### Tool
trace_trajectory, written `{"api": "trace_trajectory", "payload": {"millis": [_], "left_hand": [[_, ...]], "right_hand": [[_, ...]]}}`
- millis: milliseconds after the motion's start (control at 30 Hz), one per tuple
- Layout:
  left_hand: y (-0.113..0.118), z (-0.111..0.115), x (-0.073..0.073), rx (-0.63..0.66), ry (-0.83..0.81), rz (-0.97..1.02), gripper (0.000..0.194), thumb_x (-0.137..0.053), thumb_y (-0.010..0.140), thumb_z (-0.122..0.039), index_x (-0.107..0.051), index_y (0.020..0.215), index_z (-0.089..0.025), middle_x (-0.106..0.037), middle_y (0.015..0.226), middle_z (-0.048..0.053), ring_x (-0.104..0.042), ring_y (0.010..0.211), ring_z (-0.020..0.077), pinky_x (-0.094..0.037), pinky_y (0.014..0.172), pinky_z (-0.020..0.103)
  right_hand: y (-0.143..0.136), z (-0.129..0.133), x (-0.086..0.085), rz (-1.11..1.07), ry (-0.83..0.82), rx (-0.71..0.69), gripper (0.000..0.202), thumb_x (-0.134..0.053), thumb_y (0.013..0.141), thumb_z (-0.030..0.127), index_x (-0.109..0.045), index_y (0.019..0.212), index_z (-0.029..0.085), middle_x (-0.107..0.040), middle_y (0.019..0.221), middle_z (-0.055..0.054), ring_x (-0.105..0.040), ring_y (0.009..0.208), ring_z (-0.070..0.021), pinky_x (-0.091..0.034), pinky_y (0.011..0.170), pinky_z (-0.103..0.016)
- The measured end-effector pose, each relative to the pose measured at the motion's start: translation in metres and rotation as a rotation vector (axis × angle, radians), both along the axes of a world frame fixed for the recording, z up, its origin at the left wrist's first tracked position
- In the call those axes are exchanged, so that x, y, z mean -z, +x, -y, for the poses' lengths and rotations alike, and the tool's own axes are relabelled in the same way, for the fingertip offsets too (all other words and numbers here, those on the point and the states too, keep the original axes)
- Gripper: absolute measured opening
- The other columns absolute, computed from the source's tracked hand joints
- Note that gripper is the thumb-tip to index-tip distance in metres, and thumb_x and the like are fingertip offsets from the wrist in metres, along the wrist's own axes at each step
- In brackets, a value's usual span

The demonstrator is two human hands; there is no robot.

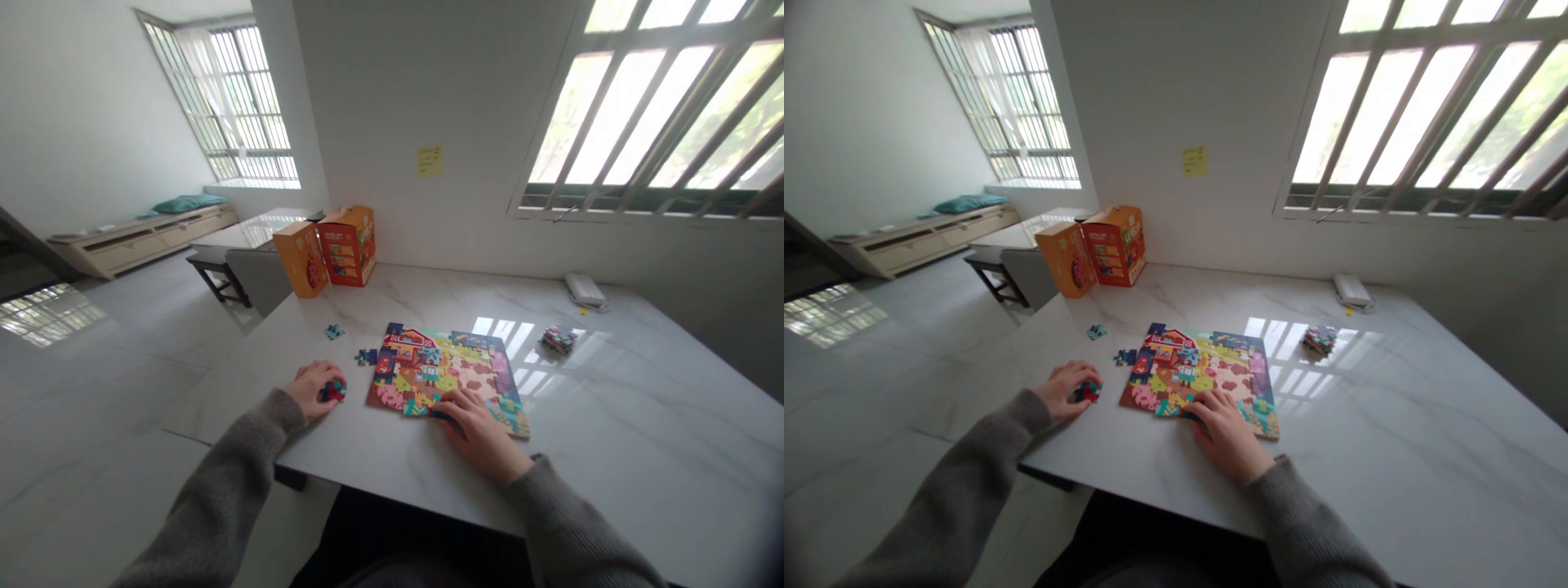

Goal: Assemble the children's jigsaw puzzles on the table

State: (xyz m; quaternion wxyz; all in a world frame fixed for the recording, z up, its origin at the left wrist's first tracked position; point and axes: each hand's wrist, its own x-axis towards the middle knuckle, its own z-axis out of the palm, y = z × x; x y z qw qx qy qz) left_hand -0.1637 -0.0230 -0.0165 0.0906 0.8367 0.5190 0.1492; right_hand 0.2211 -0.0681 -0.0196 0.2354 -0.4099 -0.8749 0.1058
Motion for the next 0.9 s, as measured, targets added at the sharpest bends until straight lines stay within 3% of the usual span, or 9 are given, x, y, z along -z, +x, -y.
{"api": "trace_trajectory", "payload": {"millis": [67,167,267,367,533,733,900], "left_hand": [[0.017,0.000,-0.002,0.016,0.038,0.016,0.025,-0.064,0.074,-0.025,-0.064,0.099,-0.023,-0.063,0.119,0.005,-0.053,0.110,0.0259,-0.036,0.096,0.040],[0.064,-0.001,-0.001,0.143,0.080,0.045,0.021,-0.066,0.079,-0.032,-0.063,0.097,-0.023,-0.065,0.114,0.005,-0.053,0.112,0.0265,-0.035,0.098,0.042],[0.114,-0.003,0.006,0.285,0.086,0.032,0.038,-0.073,0.074,-0.045,-0.063,0.104,-0.023,-0.065,0.113,0.006,-0.053,0.111,0.0283,-0.035,0.099,0.044],[0.141,-0.008,0.016,0.284,0.085,-0.008,0.041,-0.077,0.070,-0.045,-0.064,0.101,-0.023,-0.064,0.112,0.007,-0.053,0.109,0.0302,-0.036,0.098,0.046],[0.139,-0.019,0.023,0.292,0.065,0.043,0.033,-0.076,0.069,-0.035,-0.065,0.097,-0.022,-0.063,0.104,0.007,-0.054,0.102,0.0280,-0.040,0.094,0.043],[0.143,-0.017,0.017,0.351,0.084,0.154,0.041,-0.074,0.074,-0.033,-0.065,0.113,-0.025,-0.061,0.111,0.007,-0.054,0.107,0.0273,-0.042,0.097,0.043],[0.151,-0.012,0.019,0.352,0.052,0.121,0.030,-0.074,0.075,-0.034,-0.069,0.104,-0.027,-0.061,0.113,0.006,-0.054,0.111,0.0280,-0.037,0.103,0.047]], "right_hand": [[0.000,0.000,0.000,0.000,-0.001,0.001,0.031,-0.057,0.094,0.017,-0.065,0.121,0.029,-0.063,0.115,-0.007,-0.054,0.108,-0.0257,-0.046,0.098,-0.047],[0.000,0.000,-0.001,0.000,-0.007,0.001,0.031,-0.057,0.094,0.017,-0.065,0.121,0.029,-0.063,0.114,-0.007,-0.054,0.107,-0.0253,-0.046,0.097,-0.046],[-0.001,0.001,-0.002,-0.002,-0.008,0.003,0.030,-0.057,0.094,0.017,-0.065,0.120,0.029,-0.063,0.114,-0.007,-0.054,0.108,-0.0252,-0.046,0.097,-0.045],[-0.001,0.002,-0.003,-0.001,-0.008,0.006,0.026,-0.057,0.093,0.017,-0.065,0.116,0.027,-0.064,0.114,-0.007,-0.054,0.107,-0.0249,-0.046,0.097,-0.045],[-0.001,0.002,-0.005,0.007,-0.023,0.004,0.025,-0.057,0.093,0.017,-0.065,0.115,0.027,-0.064,0.115,-0.006,-0.054,0.108,-0.0247,-0.045,0.098,-0.044],[-0.001,0.001,-0.002,0.005,-0.004,0.017,0.030,-0.058,0.092,0.016,-0.064,0.119,0.028,-0.064,0.114,-0.006,-0.055,0.109,-0.0254,-0.046,0.098,-0.045],[-0.001,0.001,0.000,0.004,0.029,0.024,0.040,-0.055,0.090,0.011,-0.061,0.126,0.028,-0.065,0.115,-0.007,-0.056,0.109,-0.0251,-0.047,0.098,-0.044]]}}
